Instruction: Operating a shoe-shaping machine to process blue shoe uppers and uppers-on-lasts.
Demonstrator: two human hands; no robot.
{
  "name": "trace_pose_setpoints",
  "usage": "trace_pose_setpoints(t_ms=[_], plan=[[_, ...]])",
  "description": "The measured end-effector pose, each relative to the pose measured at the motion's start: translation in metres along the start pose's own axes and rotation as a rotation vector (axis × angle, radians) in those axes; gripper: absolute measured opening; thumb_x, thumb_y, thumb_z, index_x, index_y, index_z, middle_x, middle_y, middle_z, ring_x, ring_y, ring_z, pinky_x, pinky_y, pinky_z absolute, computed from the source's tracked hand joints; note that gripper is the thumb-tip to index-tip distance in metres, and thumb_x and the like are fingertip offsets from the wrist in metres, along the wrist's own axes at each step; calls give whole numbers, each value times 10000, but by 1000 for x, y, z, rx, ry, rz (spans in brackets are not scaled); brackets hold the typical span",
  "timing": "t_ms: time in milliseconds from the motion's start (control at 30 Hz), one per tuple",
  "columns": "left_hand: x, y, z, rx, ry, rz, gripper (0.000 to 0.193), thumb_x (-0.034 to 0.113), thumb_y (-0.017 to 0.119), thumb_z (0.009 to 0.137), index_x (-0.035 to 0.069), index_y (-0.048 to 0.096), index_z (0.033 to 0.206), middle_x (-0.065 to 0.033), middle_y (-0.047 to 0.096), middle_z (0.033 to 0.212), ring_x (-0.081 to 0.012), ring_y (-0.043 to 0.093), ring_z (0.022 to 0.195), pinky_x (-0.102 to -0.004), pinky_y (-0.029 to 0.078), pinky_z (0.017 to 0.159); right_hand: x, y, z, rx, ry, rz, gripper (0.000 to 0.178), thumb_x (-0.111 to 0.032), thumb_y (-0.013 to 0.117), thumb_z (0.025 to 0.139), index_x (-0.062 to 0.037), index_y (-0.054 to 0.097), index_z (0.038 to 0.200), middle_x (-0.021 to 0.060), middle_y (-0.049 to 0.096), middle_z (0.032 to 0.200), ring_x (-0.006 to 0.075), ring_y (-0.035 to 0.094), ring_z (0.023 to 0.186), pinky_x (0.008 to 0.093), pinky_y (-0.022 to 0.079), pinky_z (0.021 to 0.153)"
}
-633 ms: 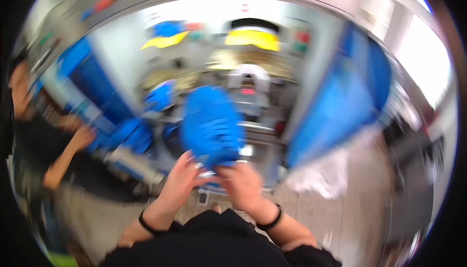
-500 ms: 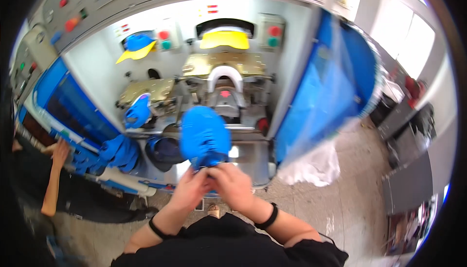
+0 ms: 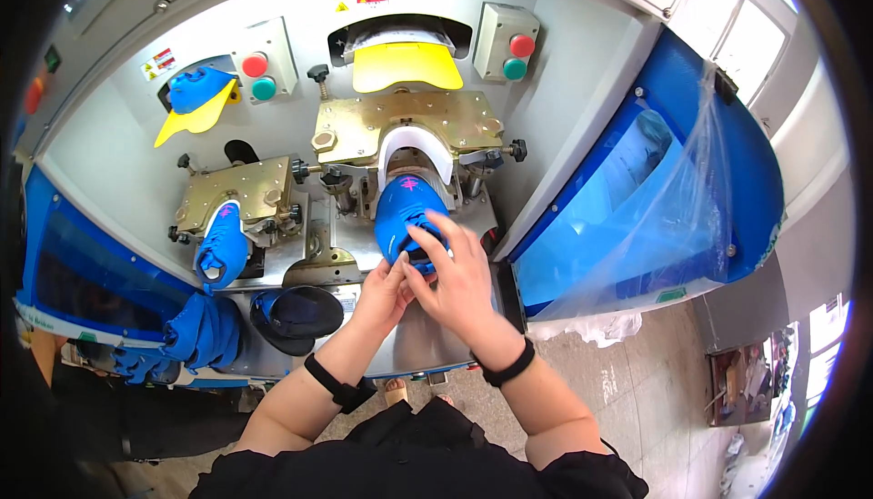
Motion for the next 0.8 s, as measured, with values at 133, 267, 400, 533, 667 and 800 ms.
trace_pose_setpoints(t_ms=[133, 267, 400, 533, 667, 800], plan=[[-9, -4, 8, 105, 0, 78, 309, 304, 593, 987, 48, 559, 1158, -46, 675, 1044, -147, 683, 914, -308, 566, 809, 34, 43, 23, -96, -55, -82, 419, -314, 668, 854, -133, 632, 1230, 137, 551, 1338, 435, 450, 1272, 491, 394, 1037], [-4, -6, 9, 197, -1, 112, 301, 305, 614, 977, 30, 612, 1101, -52, 688, 982, -139, 690, 852, -289, 569, 771, 46, 70, 18, -218, 129, 76, 372, -336, 641, 884, -110, 659, 1179, 145, 561, 1334, 486, 428, 1276, 512, 360, 1088], [0, -3, 10, 246, 17, 87, 311, 308, 620, 974, 23, 619, 1100, -62, 691, 981, -145, 692, 845, -288, 573, 755, 47, 71, 25, -187, 130, 83, 342, -323, 634, 891, -107, 669, 1154, 158, 590, 1289, 477, 464, 1242, 502, 369, 1082], [-2, -3, 10, 283, -20, 115, 356, 314, 585, 991, 13, 587, 1182, -50, 677, 1049, -141, 681, 890, -291, 564, 771, 46, 72, 26, -191, 97, 33, 317, -292, 612, 908, -102, 668, 1156, 153, 589, 1296, 452, 482, 1234, 486, 386, 1068], [1, -1, 8, 300, -7, 126, 355, 325, 589, 987, 18, 598, 1166, -47, 677, 1048, -140, 681, 888, -295, 562, 771, 46, 76, 24, -146, 107, 15, 310, -287, 610, 907, -94, 673, 1141, 166, 598, 1277, 437, 500, 1209, 482, 374, 1078], [1, -2, 10, 308, -4, 125, 357, 334, 587, 987, 19, 601, 1156, -45, 681, 1033, -139, 681, 892, -292, 563, 771, 46, 75, 25, -130, 119, 16, 295, -280, 609, 904, -91, 678, 1120, 171, 609, 1257, 414, 517, 1184, 479, 366, 1084]])
Point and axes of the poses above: each hand's wrist, its own z-axis towards the middle knuckle, its own y-axis out of the palm, x = y × z, the point moved 4 cm from there along z, towards the middle knuckle
